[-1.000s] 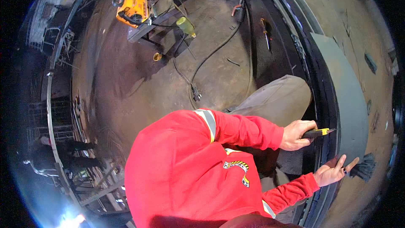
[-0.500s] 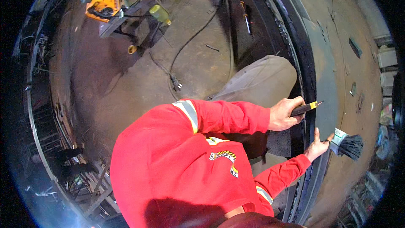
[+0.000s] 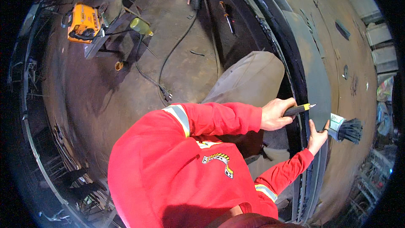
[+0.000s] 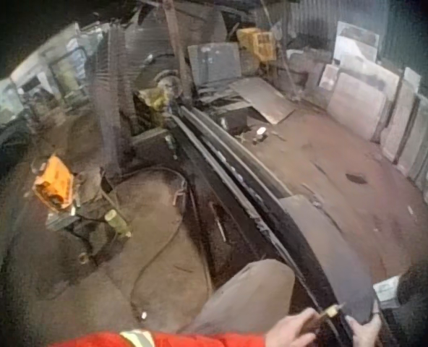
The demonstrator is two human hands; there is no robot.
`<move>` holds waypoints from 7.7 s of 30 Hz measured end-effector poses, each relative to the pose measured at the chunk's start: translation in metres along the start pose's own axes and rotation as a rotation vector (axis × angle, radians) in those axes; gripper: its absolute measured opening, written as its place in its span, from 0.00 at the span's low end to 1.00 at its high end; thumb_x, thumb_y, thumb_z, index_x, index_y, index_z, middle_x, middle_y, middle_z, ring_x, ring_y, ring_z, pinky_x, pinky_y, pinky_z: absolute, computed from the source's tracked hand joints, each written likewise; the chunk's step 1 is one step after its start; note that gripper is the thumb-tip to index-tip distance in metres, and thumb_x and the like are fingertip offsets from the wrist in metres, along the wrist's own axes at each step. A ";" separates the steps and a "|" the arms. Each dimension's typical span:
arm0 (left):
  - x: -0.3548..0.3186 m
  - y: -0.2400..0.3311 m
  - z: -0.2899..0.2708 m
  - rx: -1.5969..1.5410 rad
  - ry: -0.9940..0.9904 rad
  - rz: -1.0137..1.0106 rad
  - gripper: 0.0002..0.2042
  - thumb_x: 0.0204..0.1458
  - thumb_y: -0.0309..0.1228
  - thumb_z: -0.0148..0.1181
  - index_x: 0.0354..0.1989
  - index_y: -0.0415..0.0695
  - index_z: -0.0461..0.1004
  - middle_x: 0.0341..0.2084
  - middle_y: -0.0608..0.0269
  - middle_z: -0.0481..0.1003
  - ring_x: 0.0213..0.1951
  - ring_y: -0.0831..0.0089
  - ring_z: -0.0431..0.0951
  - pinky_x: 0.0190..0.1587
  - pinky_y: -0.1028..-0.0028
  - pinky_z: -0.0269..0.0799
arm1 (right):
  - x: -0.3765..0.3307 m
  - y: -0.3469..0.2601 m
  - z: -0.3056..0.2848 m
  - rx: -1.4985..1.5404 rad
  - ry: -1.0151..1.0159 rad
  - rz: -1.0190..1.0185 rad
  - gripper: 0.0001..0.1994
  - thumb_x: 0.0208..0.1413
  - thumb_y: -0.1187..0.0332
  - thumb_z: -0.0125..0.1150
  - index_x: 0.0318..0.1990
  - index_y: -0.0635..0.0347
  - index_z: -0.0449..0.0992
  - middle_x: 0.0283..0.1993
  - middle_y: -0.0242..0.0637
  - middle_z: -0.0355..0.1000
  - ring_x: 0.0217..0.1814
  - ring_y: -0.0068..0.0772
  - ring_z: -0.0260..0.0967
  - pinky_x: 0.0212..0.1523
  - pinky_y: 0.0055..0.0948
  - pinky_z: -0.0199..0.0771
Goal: The person picks up a rectangular sheet of dark material and a utility knife. They place the sheet on a curved metal structure and use the knife to score and cut the material along the curve. The person then lifts the cut piece and continues to trim the edges of the material.
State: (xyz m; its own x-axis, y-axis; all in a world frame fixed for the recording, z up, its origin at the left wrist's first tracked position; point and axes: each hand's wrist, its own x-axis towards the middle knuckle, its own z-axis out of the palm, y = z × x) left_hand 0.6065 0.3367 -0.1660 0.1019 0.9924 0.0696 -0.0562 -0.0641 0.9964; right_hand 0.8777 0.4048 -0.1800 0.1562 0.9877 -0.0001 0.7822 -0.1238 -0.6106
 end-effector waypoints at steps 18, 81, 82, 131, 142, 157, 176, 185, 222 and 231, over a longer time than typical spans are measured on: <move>-0.031 0.019 -0.020 0.219 0.103 -0.154 0.09 0.53 0.25 0.57 0.42 0.38 0.70 0.23 0.66 0.70 0.25 0.77 0.69 0.28 0.74 0.67 | -0.003 -0.055 0.049 0.489 -0.156 0.007 0.47 0.37 0.75 0.77 0.67 0.70 0.54 0.54 0.43 0.71 0.53 0.29 0.69 0.54 0.27 0.69; -0.049 0.013 -0.018 0.021 -0.130 -0.209 0.08 0.56 0.20 0.53 0.44 0.38 0.67 0.31 0.63 0.70 0.23 0.79 0.67 0.24 0.77 0.65 | -0.063 -0.062 -0.019 1.383 0.439 0.253 0.38 0.45 0.87 0.55 0.68 0.62 0.53 0.53 0.36 0.68 0.47 0.29 0.69 0.46 0.27 0.73; -0.052 0.016 -0.025 0.001 -0.132 -0.238 0.08 0.56 0.20 0.53 0.43 0.38 0.67 0.31 0.62 0.70 0.23 0.79 0.68 0.25 0.77 0.65 | -0.064 -0.057 -0.012 1.517 0.409 0.237 0.34 0.46 0.86 0.54 0.65 0.64 0.57 0.51 0.36 0.69 0.46 0.29 0.71 0.43 0.27 0.74; -0.030 0.115 0.707 1.018 -0.617 0.667 0.11 0.57 0.33 0.59 0.38 0.37 0.67 0.26 0.58 0.68 0.29 0.71 0.66 0.35 0.70 0.65 | -0.245 0.870 -0.506 -0.454 0.734 0.950 0.12 0.50 0.61 0.60 0.39 0.56 0.81 0.45 0.48 0.76 0.48 0.50 0.75 0.48 0.44 0.75; -0.037 0.082 0.916 1.078 -0.939 0.930 0.13 0.50 0.33 0.64 0.37 0.40 0.68 0.31 0.50 0.73 0.36 0.49 0.74 0.42 0.60 0.67 | -0.227 0.936 -0.529 0.171 0.703 1.204 0.17 0.41 0.59 0.71 0.37 0.59 0.81 0.38 0.45 0.79 0.41 0.41 0.79 0.44 0.37 0.79; -0.110 -0.038 1.248 1.103 -1.499 1.261 0.31 0.43 0.53 0.66 0.54 0.50 0.70 0.45 0.53 0.77 0.47 0.55 0.77 0.52 0.57 0.69 | -0.520 0.837 -0.548 1.241 1.364 0.702 0.08 0.61 0.66 0.58 0.41 0.61 0.75 0.32 0.27 0.72 0.30 0.17 0.68 0.31 0.17 0.70; -0.030 -0.170 1.285 1.064 -1.185 1.387 0.29 0.33 0.50 0.74 0.45 0.49 0.76 0.42 0.56 0.73 0.49 0.55 0.70 0.53 0.57 0.65 | -0.307 0.908 -0.516 1.077 0.923 1.058 0.12 0.51 0.65 0.70 0.37 0.64 0.79 0.23 0.26 0.70 0.20 0.17 0.61 0.18 0.21 0.56; -0.073 -0.165 1.176 0.310 -1.224 0.616 0.09 0.45 0.27 0.64 0.29 0.38 0.70 0.26 0.51 0.74 0.32 0.48 0.75 0.36 0.58 0.70 | -0.285 0.922 -0.510 0.882 0.925 1.119 0.10 0.49 0.68 0.70 0.34 0.66 0.81 0.24 0.30 0.74 0.21 0.19 0.66 0.22 0.23 0.67; -0.070 -0.242 1.174 0.062 -1.281 0.296 0.15 0.39 0.20 0.71 0.27 0.45 0.67 0.32 0.55 0.80 0.55 0.57 0.71 0.55 0.61 0.65 | -0.293 0.873 -0.497 -0.417 0.696 0.756 0.31 0.38 0.48 0.73 0.54 0.40 0.74 0.66 0.33 0.63 0.68 0.42 0.57 0.61 0.46 0.55; -0.088 -0.234 1.178 0.128 -1.276 0.471 0.16 0.38 0.25 0.73 0.26 0.47 0.67 0.33 0.66 0.81 0.55 0.58 0.70 0.59 0.57 0.56 | -0.299 0.883 -0.490 -0.359 0.685 0.636 0.32 0.41 0.50 0.70 0.57 0.44 0.72 0.67 0.36 0.63 0.69 0.36 0.59 0.65 0.44 0.53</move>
State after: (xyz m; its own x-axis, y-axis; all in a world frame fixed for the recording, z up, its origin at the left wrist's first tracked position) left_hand 1.7808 0.1406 -0.3474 0.9403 0.0921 0.3275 -0.2557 -0.4439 0.8588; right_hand 1.8174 -0.0466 -0.3309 0.8344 0.4739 0.2813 0.5504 -0.7433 -0.3803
